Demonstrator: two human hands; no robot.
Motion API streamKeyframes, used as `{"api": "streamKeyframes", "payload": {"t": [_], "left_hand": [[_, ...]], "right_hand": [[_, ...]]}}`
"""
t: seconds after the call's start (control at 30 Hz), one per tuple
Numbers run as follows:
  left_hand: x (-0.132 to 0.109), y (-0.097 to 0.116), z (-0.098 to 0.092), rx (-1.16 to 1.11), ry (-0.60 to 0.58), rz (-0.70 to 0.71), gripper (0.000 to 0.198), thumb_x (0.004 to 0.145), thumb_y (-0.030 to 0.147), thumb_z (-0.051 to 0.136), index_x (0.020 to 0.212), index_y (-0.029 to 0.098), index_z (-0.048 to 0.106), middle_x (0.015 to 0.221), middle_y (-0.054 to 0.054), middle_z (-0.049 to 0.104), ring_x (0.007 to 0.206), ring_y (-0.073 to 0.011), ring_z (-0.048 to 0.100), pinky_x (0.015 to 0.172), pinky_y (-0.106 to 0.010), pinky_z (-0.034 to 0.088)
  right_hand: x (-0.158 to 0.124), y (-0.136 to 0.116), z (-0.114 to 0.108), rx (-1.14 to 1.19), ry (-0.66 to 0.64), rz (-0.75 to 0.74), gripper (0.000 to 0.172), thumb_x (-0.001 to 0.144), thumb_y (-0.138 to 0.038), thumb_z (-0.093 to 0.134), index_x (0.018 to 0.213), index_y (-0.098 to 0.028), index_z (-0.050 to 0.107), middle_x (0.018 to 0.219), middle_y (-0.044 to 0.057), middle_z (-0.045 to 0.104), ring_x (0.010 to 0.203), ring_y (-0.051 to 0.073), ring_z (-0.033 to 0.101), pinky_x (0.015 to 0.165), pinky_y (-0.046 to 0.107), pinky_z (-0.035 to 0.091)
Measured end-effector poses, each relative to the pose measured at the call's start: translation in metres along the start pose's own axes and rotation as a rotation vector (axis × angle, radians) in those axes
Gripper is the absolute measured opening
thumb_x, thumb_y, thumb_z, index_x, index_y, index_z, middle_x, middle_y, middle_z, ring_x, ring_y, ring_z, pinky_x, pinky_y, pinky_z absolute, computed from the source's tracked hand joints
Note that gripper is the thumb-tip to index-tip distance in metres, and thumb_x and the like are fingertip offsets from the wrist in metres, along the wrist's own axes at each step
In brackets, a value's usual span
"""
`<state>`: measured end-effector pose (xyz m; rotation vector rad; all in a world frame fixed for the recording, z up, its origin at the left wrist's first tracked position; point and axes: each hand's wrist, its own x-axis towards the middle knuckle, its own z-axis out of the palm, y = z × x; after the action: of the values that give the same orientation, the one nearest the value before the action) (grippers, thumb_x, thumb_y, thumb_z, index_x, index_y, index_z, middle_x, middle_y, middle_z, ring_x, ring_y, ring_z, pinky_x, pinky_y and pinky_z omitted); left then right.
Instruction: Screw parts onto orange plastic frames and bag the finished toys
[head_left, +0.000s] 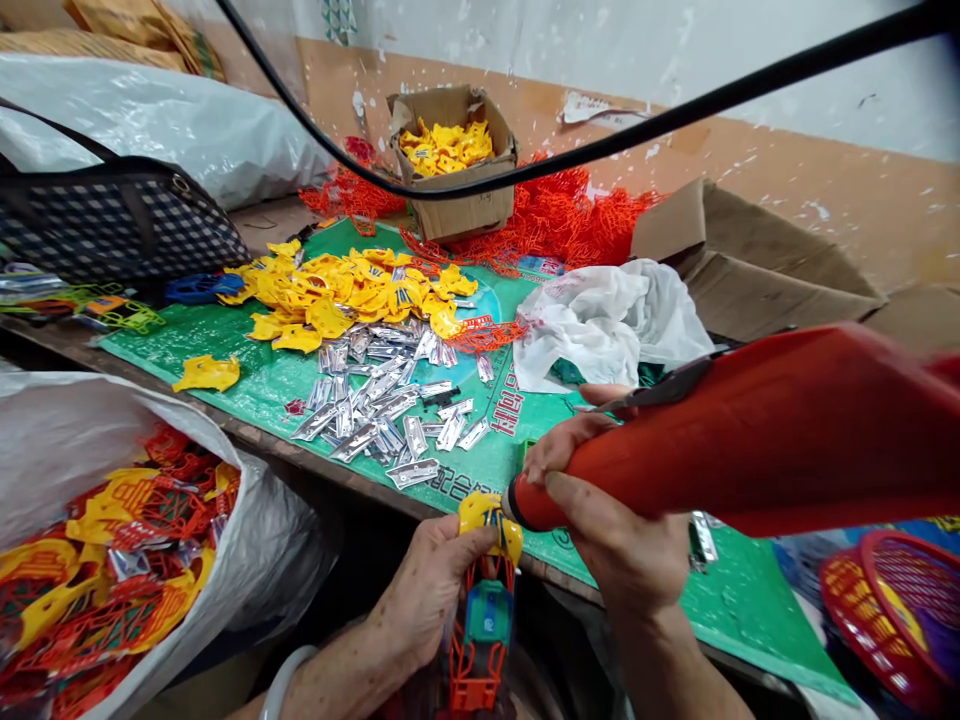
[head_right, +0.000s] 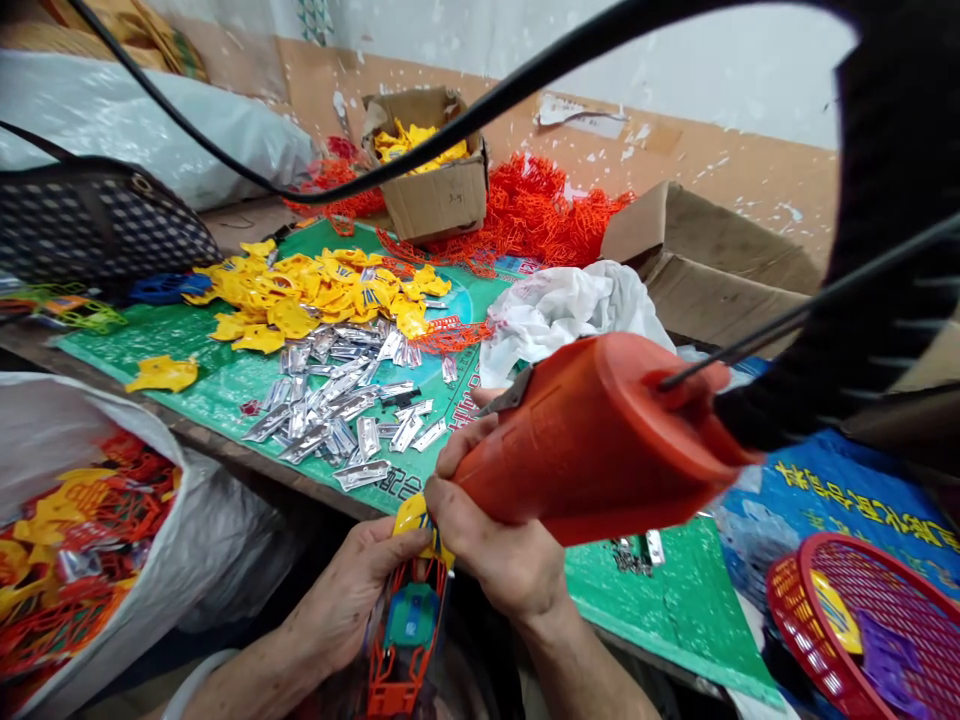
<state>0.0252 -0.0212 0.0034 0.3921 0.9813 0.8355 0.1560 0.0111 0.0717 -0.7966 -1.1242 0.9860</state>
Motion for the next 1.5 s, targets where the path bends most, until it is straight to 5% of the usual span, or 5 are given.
{"api": "streamKeyframes", "payload": {"t": [0.17, 0.43, 0.73, 1.5], "left_hand": [[0.000, -0.008, -0.004, 0.013, 0.038, 0.019, 0.028, 0.061, 0.034, 0.083, 0.057, 0.012, 0.066, 0.047, 0.002, 0.054, 0.042, -0.0066, 0.042, 0.040, -0.017, 0.031], [-0.002, -0.003, -0.013, -0.004, 0.019, -0.091, 0.025, 0.068, 0.032, 0.080, 0.070, 0.010, 0.069, 0.052, -0.001, 0.061, 0.039, -0.0079, 0.051, 0.040, -0.018, 0.040], [-0.007, -0.008, -0.027, 0.026, -0.010, -0.157, 0.029, 0.073, 0.033, 0.078, 0.084, 0.007, 0.069, 0.064, -0.007, 0.068, 0.048, -0.0108, 0.058, 0.048, -0.021, 0.046], [-0.002, -0.009, -0.026, 0.088, -0.002, -0.163, 0.029, 0.071, 0.034, 0.078, 0.078, 0.007, 0.070, 0.060, -0.006, 0.067, 0.047, -0.0100, 0.058, 0.046, -0.019, 0.046]], "right_hand": [[-0.003, 0.005, 0.001, -0.058, 0.006, 0.003, 0.024, 0.072, -0.015, 0.067, 0.092, -0.027, 0.063, 0.071, -0.003, 0.057, 0.064, 0.016, 0.058, 0.065, 0.038, 0.054], [0.006, -0.011, -0.008, -0.016, 0.139, -0.040, 0.045, 0.070, -0.017, 0.066, 0.113, -0.029, 0.057, 0.073, -0.005, 0.058, 0.060, 0.014, 0.058, 0.059, 0.034, 0.052], [0.015, 0.020, -0.037, -0.219, 0.328, -0.065, 0.014, 0.062, -0.017, 0.073, 0.066, -0.019, 0.059, 0.065, -0.002, 0.061, 0.057, 0.015, 0.057, 0.060, 0.035, 0.051], [0.017, 0.029, -0.038, -0.198, 0.337, -0.101, 0.015, 0.062, -0.017, 0.074, 0.069, -0.018, 0.061, 0.065, -0.003, 0.062, 0.055, 0.015, 0.058, 0.059, 0.035, 0.051]]}}
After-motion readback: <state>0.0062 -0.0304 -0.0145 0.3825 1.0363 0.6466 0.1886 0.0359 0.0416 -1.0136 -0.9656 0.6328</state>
